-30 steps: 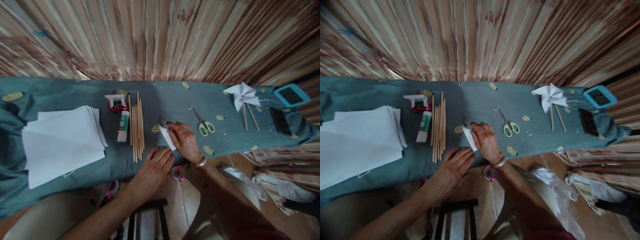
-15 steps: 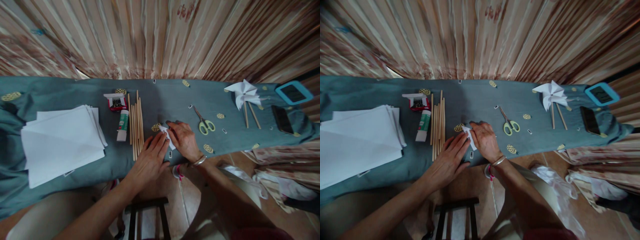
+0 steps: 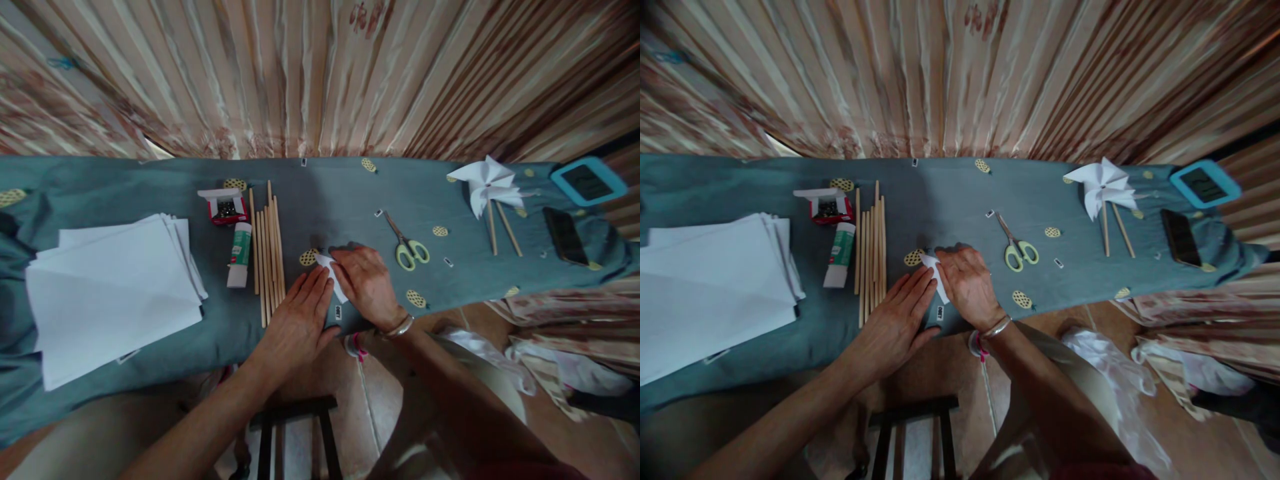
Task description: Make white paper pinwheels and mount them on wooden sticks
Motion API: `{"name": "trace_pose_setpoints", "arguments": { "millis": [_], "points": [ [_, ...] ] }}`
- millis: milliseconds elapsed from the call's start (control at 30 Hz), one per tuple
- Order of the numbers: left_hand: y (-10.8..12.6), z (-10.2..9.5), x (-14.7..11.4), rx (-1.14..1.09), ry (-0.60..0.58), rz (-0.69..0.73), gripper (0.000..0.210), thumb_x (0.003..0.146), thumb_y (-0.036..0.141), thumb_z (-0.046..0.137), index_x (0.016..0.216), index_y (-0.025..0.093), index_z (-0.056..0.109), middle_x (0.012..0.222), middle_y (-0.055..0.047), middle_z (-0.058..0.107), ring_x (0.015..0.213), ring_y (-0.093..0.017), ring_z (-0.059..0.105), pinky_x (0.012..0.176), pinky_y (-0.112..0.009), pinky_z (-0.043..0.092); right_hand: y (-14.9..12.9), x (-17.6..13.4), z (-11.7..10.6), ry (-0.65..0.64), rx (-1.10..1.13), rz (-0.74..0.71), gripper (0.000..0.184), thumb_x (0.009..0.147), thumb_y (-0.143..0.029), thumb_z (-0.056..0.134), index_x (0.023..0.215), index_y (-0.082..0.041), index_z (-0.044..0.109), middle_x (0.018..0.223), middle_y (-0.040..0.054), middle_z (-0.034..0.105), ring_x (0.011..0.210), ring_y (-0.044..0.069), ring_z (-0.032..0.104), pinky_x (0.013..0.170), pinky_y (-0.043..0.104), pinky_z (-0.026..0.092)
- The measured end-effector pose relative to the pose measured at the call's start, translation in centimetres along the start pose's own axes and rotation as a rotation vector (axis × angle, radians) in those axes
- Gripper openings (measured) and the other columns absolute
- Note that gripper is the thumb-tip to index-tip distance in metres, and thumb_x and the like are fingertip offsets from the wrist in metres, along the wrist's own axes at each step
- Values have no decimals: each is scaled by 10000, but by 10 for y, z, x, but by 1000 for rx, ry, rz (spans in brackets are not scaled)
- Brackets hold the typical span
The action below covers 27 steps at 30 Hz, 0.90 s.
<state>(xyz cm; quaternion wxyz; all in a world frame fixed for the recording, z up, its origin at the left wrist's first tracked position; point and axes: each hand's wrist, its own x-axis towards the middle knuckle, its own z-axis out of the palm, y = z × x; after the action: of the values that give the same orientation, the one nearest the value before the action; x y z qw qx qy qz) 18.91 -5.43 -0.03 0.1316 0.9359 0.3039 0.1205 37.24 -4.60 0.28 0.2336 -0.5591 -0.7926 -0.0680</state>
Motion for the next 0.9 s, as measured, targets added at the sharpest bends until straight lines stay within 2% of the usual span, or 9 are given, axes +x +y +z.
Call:
{"name": "trace_pose_setpoints", "arguments": {
  "millis": [167,433,567,733,900],
  "points": [
    [0,0,0,-4,11,-3,700,886,440,559,1399,10,357,1463,-264,426,1380,-353,388,1114,-519,350,-2,-4,-3,-23,-2,-11,261,954,-211,493,1101,-124,690,1174,119,691,1036,261,580,898,421,494],
    [0,0,5,31,52,-2,577,921,369,493,1348,-11,418,1396,-256,507,1319,-354,466,1096,-515,381,-12,-19,-11,-67,58,-66,269,956,-165,475,1098,-120,699,1117,115,716,1003,231,622,923,384,538],
    [-2,-1,8,47,72,5,561,914,396,506,1306,-5,465,1362,-253,539,1283,-361,501,1087,-518,390,-14,-23,-16,-59,83,-81,258,944,-149,488,1082,-90,699,1099,131,719,1019,234,626,938,386,546],
    [-4,-1,8,30,60,-38,542,907,424,521,1306,61,471,1428,-250,471,1342,-358,438,1075,-528,395,-14,-26,-17,-64,124,-89,252,932,-145,509,1083,-75,698,1117,154,707,1079,245,609,983,399,535],
    [-4,-3,8,40,43,-60,566,854,412,613,1289,68,498,1450,-280,423,1363,-399,392,1069,-557,383,-14,-27,-17,-54,137,-82,262,939,-157,500,1092,-85,701,1134,154,702,1087,247,611,987,410,541]
  ]
}}
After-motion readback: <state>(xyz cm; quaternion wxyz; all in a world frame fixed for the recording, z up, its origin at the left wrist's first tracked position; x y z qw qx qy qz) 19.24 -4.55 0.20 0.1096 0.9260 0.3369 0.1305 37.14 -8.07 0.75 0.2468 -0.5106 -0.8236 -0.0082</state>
